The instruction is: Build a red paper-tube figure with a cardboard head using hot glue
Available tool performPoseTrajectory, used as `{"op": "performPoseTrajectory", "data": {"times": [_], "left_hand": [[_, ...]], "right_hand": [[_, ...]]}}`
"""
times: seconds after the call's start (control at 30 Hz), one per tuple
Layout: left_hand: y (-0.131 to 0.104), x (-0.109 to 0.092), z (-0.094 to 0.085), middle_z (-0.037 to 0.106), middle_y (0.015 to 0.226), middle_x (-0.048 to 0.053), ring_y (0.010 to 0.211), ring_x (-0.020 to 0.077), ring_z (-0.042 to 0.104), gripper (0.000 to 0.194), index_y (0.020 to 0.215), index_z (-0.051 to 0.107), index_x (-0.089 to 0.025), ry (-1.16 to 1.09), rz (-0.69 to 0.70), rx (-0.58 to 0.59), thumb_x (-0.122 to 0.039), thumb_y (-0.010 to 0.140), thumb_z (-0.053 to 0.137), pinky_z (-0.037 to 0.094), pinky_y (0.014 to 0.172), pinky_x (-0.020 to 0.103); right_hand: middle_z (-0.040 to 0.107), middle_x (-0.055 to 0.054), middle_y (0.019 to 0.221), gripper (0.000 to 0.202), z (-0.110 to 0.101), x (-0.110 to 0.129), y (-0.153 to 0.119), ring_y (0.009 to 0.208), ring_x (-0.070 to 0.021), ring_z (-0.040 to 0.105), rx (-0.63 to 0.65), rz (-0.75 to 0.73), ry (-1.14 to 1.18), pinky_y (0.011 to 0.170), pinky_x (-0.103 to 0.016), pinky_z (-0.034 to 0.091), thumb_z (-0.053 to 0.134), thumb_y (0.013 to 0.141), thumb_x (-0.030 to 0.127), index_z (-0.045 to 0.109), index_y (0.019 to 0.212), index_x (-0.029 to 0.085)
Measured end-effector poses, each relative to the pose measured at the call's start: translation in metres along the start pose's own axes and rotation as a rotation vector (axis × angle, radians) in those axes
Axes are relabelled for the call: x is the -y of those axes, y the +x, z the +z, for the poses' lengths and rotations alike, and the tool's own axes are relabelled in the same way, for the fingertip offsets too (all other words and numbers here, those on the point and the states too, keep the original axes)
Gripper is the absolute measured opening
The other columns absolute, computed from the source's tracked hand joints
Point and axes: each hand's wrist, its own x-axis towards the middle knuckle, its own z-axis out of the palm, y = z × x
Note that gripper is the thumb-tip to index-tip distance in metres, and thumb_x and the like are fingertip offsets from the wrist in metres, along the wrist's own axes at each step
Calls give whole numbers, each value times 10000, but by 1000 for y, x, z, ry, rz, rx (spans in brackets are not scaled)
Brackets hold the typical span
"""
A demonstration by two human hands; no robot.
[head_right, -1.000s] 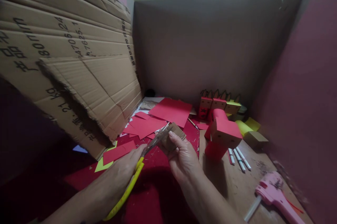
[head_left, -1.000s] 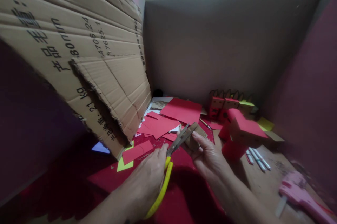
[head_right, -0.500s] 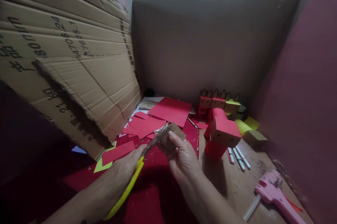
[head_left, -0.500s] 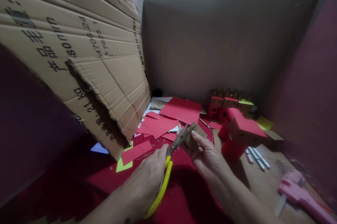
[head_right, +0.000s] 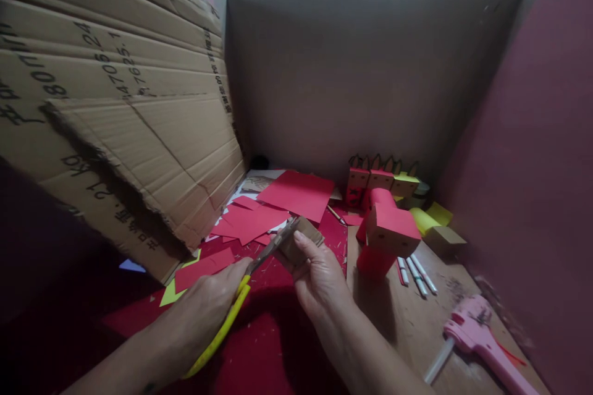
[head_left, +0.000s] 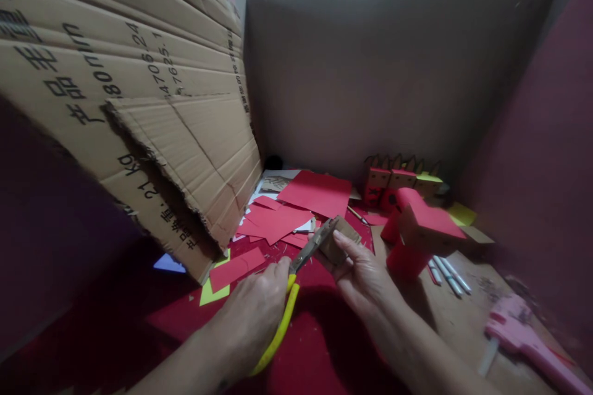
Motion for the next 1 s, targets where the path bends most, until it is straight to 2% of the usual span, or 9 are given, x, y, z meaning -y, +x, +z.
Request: {"op": "performPoseTrajectory", "data": {"times": [0.27, 0.43, 0.57, 0.73, 0.83, 1.0], "left_hand": [[-2, -4, -3, 625, 769, 65, 624, 196, 589, 141, 914, 515, -186, -40, -2, 9, -168, 799, 435, 430, 610, 290], [0, -8, -6, 640, 935, 135, 783, 263, 635, 292, 1065, 496, -160, -46, 9, 48, -169, 774, 472, 456, 694, 349], [3, -10, -4, 625, 1032, 153, 879, 268, 634, 325, 1153, 453, -153, -21, 3, 11, -154, 835, 385, 468, 723, 356], [8, -13, -4, 640, 887, 114, 744, 266, 643, 330, 1094, 475, -131, 300, 5, 94, -88, 771, 422, 489, 638, 356], [9, -11, -3, 630, 835, 102, 706, 277, 642, 348, 1060, 498, -137, 493, 37, 99, -39, 740, 401, 494, 578, 361], [10, -5, 0, 617, 833, 100, 657, 249, 628, 329, 1011, 523, -142, 575, 115, 122, -46, 704, 453, 476, 535, 314]], "right_hand": [[761, -51, 792, 157, -2, 0, 3, 797, -220, 721, -12, 18, 13, 874, -419, 538, 720, 693, 95, 715, 846, 129], [762, -57, 789, 156, -2, -3, 3, 815, -224, 721, 30, 1, 20, 897, -422, 524, 721, 694, 94, 719, 846, 129], [761, -61, 784, 155, -2, -6, 1, 867, -244, 714, 73, -18, -6, 905, -435, 516, 727, 694, 110, 722, 846, 139], [762, -59, 806, 189, -6, -8, 1, 889, -254, 709, 74, -12, -13, 907, -448, 515, 726, 692, 109, 720, 878, 146], [761, -69, 831, 198, -7, -8, 2, 905, -257, 705, 58, -8, -11, 912, -448, 513, 718, 703, 112, 715, 899, 136], [760, -94, 828, 207, -8, -8, 3, 913, -268, 703, -4, 18, 0, 909, -463, 514, 711, 699, 94, 710, 905, 113]]}}
